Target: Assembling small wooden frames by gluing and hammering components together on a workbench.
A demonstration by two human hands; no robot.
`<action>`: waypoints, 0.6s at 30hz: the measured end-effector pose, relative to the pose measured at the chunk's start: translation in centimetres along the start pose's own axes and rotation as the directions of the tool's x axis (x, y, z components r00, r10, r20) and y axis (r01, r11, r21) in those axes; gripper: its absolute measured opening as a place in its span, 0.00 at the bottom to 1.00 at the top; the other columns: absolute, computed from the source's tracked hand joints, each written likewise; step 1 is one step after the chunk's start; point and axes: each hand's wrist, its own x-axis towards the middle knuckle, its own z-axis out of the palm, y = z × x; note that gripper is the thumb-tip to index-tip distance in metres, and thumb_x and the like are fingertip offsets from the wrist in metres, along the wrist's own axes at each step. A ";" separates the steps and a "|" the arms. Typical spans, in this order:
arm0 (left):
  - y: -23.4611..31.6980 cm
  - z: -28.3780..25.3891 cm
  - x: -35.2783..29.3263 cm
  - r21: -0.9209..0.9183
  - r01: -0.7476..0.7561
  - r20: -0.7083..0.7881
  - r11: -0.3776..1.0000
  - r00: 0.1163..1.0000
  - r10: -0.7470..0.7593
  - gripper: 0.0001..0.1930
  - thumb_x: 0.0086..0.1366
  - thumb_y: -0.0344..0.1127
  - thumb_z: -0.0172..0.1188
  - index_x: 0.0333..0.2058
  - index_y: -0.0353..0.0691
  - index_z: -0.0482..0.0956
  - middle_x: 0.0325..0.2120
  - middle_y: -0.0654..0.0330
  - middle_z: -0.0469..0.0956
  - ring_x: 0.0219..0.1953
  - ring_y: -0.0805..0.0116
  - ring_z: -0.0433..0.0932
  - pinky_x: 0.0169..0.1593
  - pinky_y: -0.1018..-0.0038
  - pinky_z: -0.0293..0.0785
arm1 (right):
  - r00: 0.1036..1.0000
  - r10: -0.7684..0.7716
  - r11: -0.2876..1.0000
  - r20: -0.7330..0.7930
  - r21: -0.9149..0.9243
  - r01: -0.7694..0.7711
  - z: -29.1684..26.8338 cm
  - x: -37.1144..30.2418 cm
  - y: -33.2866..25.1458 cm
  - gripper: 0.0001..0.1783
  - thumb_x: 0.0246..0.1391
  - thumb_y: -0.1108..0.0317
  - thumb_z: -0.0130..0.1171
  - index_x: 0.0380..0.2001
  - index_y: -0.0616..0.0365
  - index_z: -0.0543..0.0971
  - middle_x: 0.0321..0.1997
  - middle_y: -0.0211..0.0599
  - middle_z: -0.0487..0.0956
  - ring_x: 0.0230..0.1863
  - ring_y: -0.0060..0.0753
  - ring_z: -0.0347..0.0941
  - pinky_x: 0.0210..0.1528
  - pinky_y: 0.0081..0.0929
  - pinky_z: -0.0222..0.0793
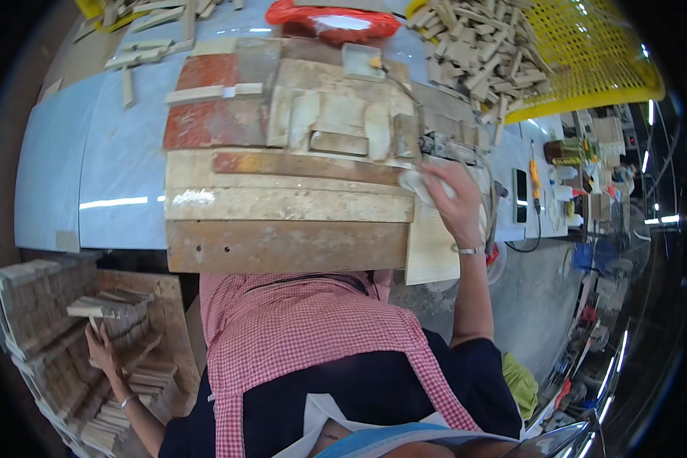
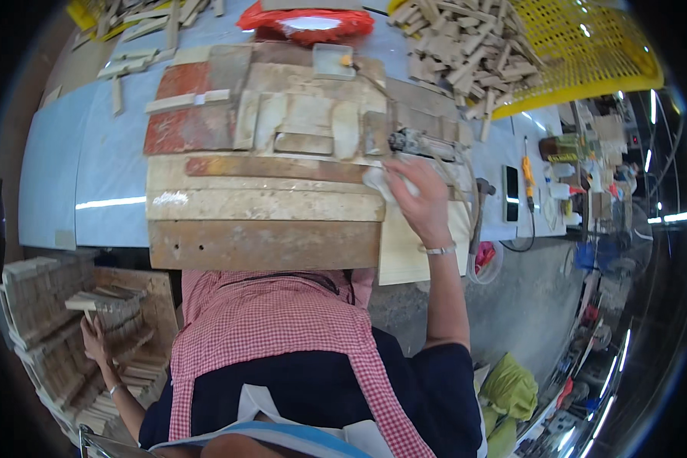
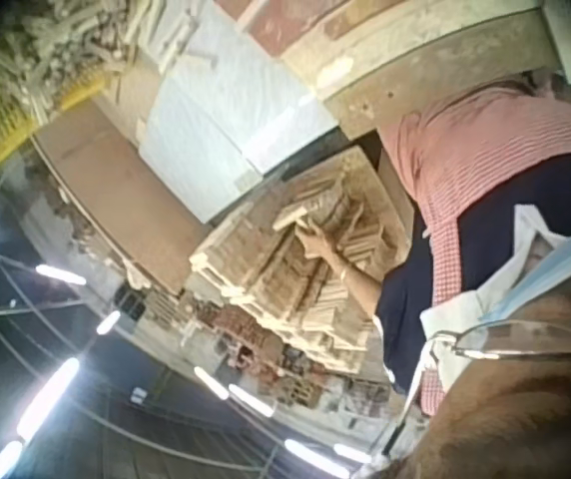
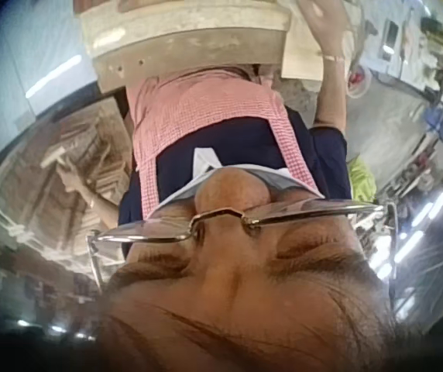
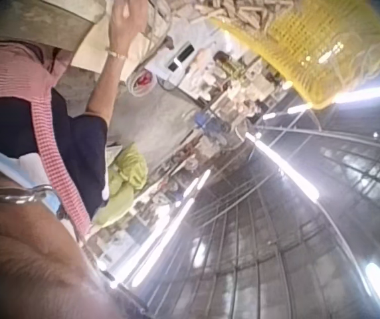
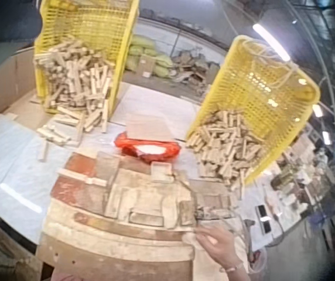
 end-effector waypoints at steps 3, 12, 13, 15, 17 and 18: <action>0.7 -0.1 -0.4 -0.064 -0.018 -0.051 0.998 0.999 0.015 0.23 0.68 0.42 0.53 0.55 0.32 0.67 0.52 0.46 0.72 0.54 0.55 0.72 0.55 0.67 0.66 | 0.998 -0.043 0.997 0.043 -0.065 0.046 1.3 3.1 -0.6 0.13 0.48 0.66 0.64 0.39 0.53 0.81 0.36 0.40 0.77 0.35 0.39 0.74 0.38 0.31 0.69; 9.4 -3.3 -0.7 -0.160 -0.138 -0.305 0.977 0.949 0.084 0.20 0.71 0.41 0.49 0.57 0.38 0.68 0.53 0.54 0.71 0.52 0.61 0.73 0.54 0.69 0.68 | 0.896 -0.081 0.858 0.437 -0.427 0.286 3.8 6.6 0.8 0.07 0.44 0.65 0.63 0.29 0.49 0.79 0.31 0.34 0.72 0.37 0.37 0.73 0.35 0.34 0.70; 10.7 -3.6 -0.5 -0.157 -0.139 -0.304 0.978 0.949 0.086 0.20 0.71 0.41 0.49 0.57 0.38 0.68 0.53 0.54 0.71 0.52 0.61 0.73 0.54 0.69 0.68 | 0.887 -0.131 0.840 0.443 -0.425 0.336 4.3 7.3 1.0 0.05 0.44 0.66 0.62 0.28 0.50 0.78 0.31 0.34 0.72 0.37 0.38 0.72 0.34 0.34 0.70; 12.9 -3.7 -0.1 -0.120 -0.169 -0.286 0.978 0.949 0.129 0.20 0.71 0.41 0.48 0.57 0.39 0.68 0.54 0.54 0.71 0.51 0.59 0.73 0.53 0.67 0.68 | 0.879 -0.173 0.820 0.444 -0.429 0.378 4.8 8.6 1.4 0.04 0.44 0.67 0.61 0.26 0.51 0.77 0.30 0.33 0.71 0.37 0.38 0.72 0.34 0.35 0.70; 14.1 -3.6 0.0 -0.135 -0.205 -0.286 0.969 0.945 0.160 0.20 0.71 0.42 0.48 0.57 0.39 0.68 0.54 0.54 0.71 0.51 0.58 0.73 0.53 0.66 0.68 | 0.875 -0.138 0.773 0.465 -0.501 0.389 5.1 10.4 1.9 0.05 0.42 0.67 0.61 0.26 0.52 0.80 0.32 0.38 0.74 0.40 0.39 0.73 0.36 0.35 0.72; 14.4 -3.4 0.1 -0.152 -0.238 -0.288 0.959 0.939 0.187 0.20 0.71 0.42 0.47 0.57 0.39 0.68 0.54 0.54 0.71 0.51 0.58 0.73 0.52 0.66 0.69 | 0.877 -0.132 0.773 0.462 -0.506 0.383 5.4 11.2 2.2 0.05 0.42 0.67 0.61 0.26 0.52 0.80 0.32 0.38 0.74 0.40 0.39 0.73 0.36 0.35 0.72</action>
